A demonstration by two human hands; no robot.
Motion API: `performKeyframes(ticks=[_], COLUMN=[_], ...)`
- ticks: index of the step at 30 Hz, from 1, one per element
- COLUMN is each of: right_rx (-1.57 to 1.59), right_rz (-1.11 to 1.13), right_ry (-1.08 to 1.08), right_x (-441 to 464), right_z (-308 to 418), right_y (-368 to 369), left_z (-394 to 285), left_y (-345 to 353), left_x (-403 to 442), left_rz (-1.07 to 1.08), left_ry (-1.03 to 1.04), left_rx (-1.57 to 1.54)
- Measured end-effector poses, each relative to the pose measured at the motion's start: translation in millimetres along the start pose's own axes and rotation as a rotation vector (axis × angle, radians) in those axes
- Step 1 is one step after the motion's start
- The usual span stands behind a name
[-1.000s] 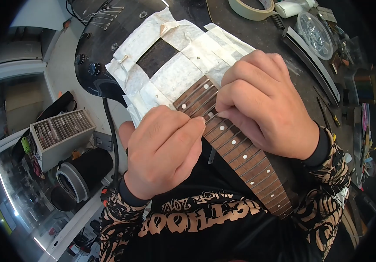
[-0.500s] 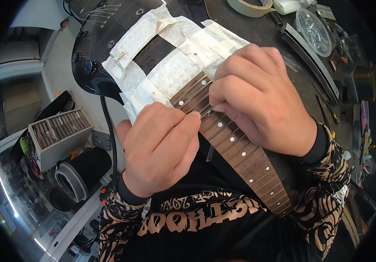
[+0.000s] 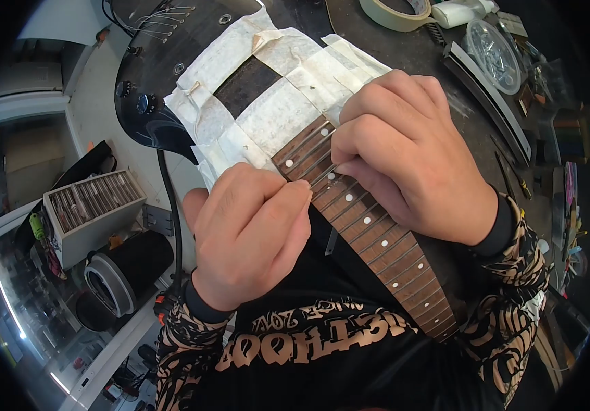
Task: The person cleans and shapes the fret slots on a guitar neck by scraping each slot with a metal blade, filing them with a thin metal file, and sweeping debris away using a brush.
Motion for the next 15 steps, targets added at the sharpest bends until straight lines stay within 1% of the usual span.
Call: performKeyframes(ticks=[3, 6, 8, 11, 15], right_rx=[-0.017, -0.029, -0.029, -0.038, -0.045], right_rz=[0.008, 0.005, -0.014, -0.011, 0.021], right_ry=[0.000, 0.000, -0.007, -0.012, -0.006], right_x=[-5.4, -6.0, -2.5, -1.8, -5.5], right_z=[0.1, 1.3, 0.9, -0.3, 1.6], right_y=[0.1, -2.9, -3.1, -0.7, -2.6], left_z=[-1.3, 0.7, 3.0, -0.2, 1.1], left_y=[2.1, 2.3, -0.7, 0.3, 2.9], left_x=[1.4, 1.5, -2.3, -2.7, -2.6], left_rz=[-0.016, -0.041, 0.003, 0.035, 0.000], left_ry=[0.033, 0.015, -0.010, -0.001, 0.029], left_rx=[-0.037, -0.127, -0.047, -0.010, -0.115])
Point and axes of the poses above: each hand's wrist, its own x-axis towards the middle knuckle, its own y-axis out of the palm, z = x × y, the point moved 7 cm from there along x, towards the middle knuckle, and after that the axes turned 12 degrees about y, right-handed, at the moved point
